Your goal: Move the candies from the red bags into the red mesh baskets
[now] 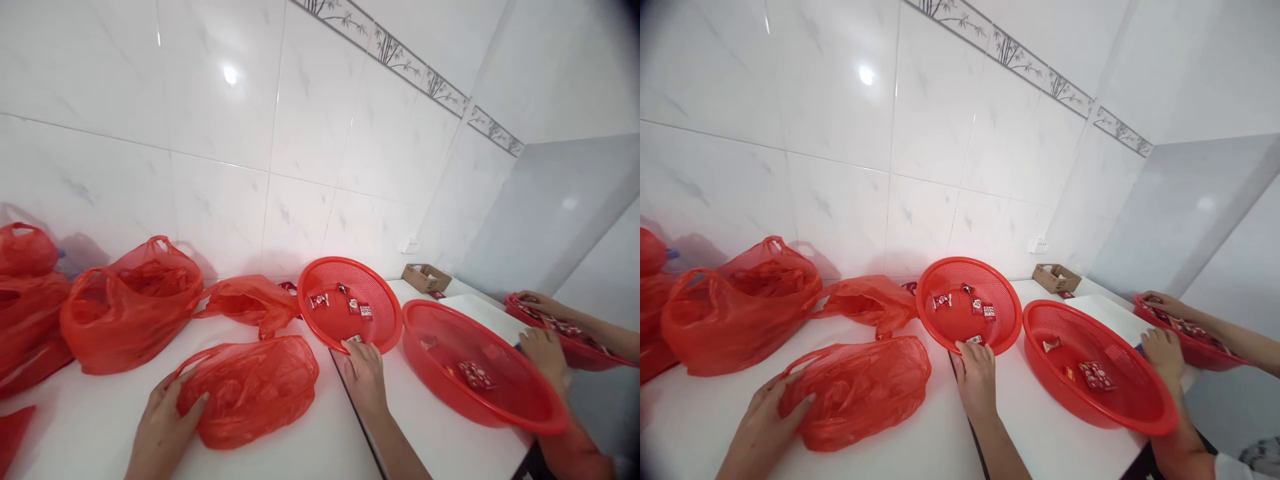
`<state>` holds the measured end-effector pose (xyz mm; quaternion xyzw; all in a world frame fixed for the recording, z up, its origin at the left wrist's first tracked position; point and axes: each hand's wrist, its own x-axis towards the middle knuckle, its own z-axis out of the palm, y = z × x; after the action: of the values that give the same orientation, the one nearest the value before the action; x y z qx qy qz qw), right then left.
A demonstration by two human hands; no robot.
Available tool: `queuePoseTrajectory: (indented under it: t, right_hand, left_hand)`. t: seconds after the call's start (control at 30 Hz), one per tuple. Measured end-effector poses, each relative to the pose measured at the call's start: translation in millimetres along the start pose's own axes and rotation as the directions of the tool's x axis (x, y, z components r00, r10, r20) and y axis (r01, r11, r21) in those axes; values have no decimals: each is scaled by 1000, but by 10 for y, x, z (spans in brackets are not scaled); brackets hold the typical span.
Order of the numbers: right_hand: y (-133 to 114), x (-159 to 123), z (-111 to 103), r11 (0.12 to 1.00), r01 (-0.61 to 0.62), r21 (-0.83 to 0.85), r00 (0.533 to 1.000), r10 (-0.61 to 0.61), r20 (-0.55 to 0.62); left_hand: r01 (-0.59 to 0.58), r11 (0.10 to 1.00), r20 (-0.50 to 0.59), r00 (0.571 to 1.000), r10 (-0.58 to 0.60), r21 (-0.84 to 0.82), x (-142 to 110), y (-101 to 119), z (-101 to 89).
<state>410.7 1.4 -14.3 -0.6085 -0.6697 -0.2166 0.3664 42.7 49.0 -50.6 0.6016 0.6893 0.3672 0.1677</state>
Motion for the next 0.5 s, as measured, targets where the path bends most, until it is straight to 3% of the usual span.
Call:
queuePoseTrajectory:
  t: [0.13, 0.5]
  right_hand:
    - [-27, 3, 6, 1000, 0, 5, 999, 0, -38]
    - [-50, -58, -44, 1000, -23, 18, 1000, 22, 17]
  left_hand:
    - [-8, 1000, -5, 1000, 8, -11, 30, -29, 12]
    - [-33, 999, -55, 998, 32, -14, 23, 2, -2]
